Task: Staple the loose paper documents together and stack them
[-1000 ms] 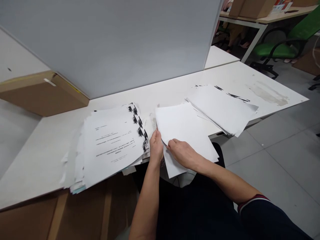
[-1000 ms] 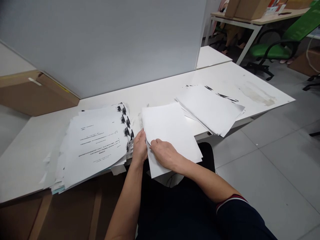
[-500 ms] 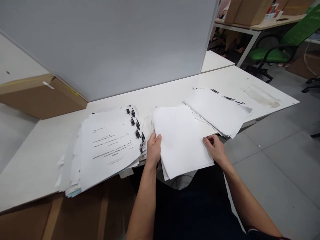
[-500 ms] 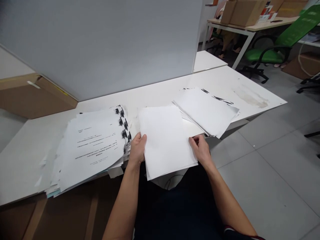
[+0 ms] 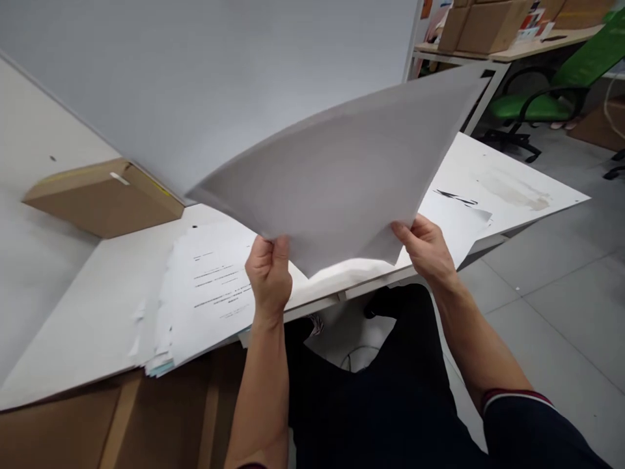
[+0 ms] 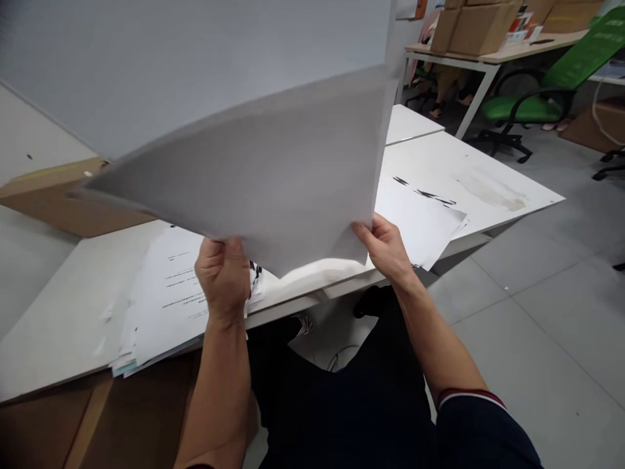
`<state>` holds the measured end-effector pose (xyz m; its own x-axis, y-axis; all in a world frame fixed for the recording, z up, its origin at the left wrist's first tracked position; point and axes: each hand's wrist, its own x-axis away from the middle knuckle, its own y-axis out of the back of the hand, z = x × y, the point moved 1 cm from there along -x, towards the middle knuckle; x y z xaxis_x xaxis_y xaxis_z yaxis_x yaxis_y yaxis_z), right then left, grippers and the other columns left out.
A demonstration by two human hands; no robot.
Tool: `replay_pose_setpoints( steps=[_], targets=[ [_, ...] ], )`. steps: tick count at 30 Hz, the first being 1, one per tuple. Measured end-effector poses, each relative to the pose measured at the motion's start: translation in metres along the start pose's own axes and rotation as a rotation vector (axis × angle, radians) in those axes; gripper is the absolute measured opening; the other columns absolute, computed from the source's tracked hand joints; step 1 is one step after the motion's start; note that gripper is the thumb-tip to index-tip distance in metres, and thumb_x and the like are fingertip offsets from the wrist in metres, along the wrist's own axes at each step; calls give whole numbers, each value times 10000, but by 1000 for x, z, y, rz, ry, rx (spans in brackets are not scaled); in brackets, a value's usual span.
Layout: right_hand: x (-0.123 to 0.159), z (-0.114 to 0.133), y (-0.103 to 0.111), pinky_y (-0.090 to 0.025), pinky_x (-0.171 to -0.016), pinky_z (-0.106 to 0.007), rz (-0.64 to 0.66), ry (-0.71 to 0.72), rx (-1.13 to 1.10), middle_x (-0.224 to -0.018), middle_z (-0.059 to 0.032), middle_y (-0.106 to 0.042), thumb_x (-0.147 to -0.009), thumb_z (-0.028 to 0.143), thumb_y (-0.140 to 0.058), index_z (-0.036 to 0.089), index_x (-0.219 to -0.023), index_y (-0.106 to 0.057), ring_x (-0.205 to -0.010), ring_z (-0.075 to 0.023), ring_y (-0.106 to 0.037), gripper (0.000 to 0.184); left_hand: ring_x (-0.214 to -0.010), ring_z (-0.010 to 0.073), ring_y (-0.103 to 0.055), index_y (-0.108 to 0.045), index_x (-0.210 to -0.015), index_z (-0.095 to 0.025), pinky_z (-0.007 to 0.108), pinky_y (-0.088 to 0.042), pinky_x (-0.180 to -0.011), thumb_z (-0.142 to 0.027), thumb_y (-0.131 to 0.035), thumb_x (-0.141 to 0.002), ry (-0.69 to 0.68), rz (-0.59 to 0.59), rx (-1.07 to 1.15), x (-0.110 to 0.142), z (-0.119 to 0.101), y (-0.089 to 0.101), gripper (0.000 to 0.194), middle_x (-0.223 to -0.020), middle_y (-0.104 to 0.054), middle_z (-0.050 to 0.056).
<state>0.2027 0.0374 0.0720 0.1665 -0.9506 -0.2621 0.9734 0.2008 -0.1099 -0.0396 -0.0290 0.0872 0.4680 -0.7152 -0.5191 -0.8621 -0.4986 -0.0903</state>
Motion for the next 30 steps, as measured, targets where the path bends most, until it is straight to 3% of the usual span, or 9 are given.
replay_pose_setpoints(
  steps=[3,9,16,18,21,24,27,30],
  targets=[
    [-15,-9,-10,-508,-833,-376,29,48,-10,-1021,-30,-695,-805,463,-608,232,-1043,-638,-967,-213,-620,332,-935,154,-582,-620,-939,-199,286,-453,-850,-422,-592,-803,-17,-25,-7,-5,4,-1,262,-883,-624,19],
    [-15,-42,-15,-496,-845,-374,107,-9,-53,-1071,-45,-676,-808,463,-597,230,-1063,-610,-984,-207,-614,346,-791,141,-567,-594,-763,-197,258,-465,-734,-418,-630,-771,152,-34,-14,7,25,1,224,-709,-558,-2],
    [-17,-42,-10,-504,-800,-361,96,-76,78,-1023,-54,-682,-774,513,-588,204,-1084,-594,-928,-210,-618,437,-743,110,-542,-564,-749,-199,252,-463,-746,-406,-596,-804,115,-33,51,9,24,-6,217,-720,-558,-15],
    [-21,-31,-6,-500,-769,-347,108,-33,162,-972,-49,-686,-789,475,-577,185,-1033,-622,-896,-210,-618,381,-754,110,-559,-559,-754,-195,258,-469,-758,-398,-607,-797,137,-53,91,9,23,-8,213,-728,-570,-14],
    [-29,8,3,-478,-734,-321,91,177,406,-918,-34,-674,-832,377,-545,173,-980,-643,-848,-195,-611,271,-838,124,-589,-563,-855,-201,287,-472,-819,-369,-659,-760,168,-76,201,7,20,-9,216,-824,-612,-2],
    [-34,59,11,-447,-693,-290,157,381,737,-838,-13,-651,-864,293,-506,188,-943,-647,-766,-165,-595,193,-936,147,-596,-504,-1066,-244,326,-472,-870,-353,-720,-701,183,-82,255,2,19,-2,438,-950,-615,15],
    [-36,96,14,-418,-665,-290,266,480,1024,-788,-14,-632,-889,272,-458,218,-899,-641,-730,-166,-577,191,-1024,163,-576,-366,-1254,-297,335,-456,-911,-370,-773,-631,176,-110,132,1,25,12,747,-1165,-542,65],
    [-36,106,14,-403,-676,-316,342,510,1187,-793,-32,-632,-890,303,-441,236,-860,-635,-776,-197,-578,207,-1109,184,-535,-372,-1283,-274,331,-417,-960,-375,-799,-584,170,-93,-67,9,35,23,826,-1267,-484,109]
  ],
)
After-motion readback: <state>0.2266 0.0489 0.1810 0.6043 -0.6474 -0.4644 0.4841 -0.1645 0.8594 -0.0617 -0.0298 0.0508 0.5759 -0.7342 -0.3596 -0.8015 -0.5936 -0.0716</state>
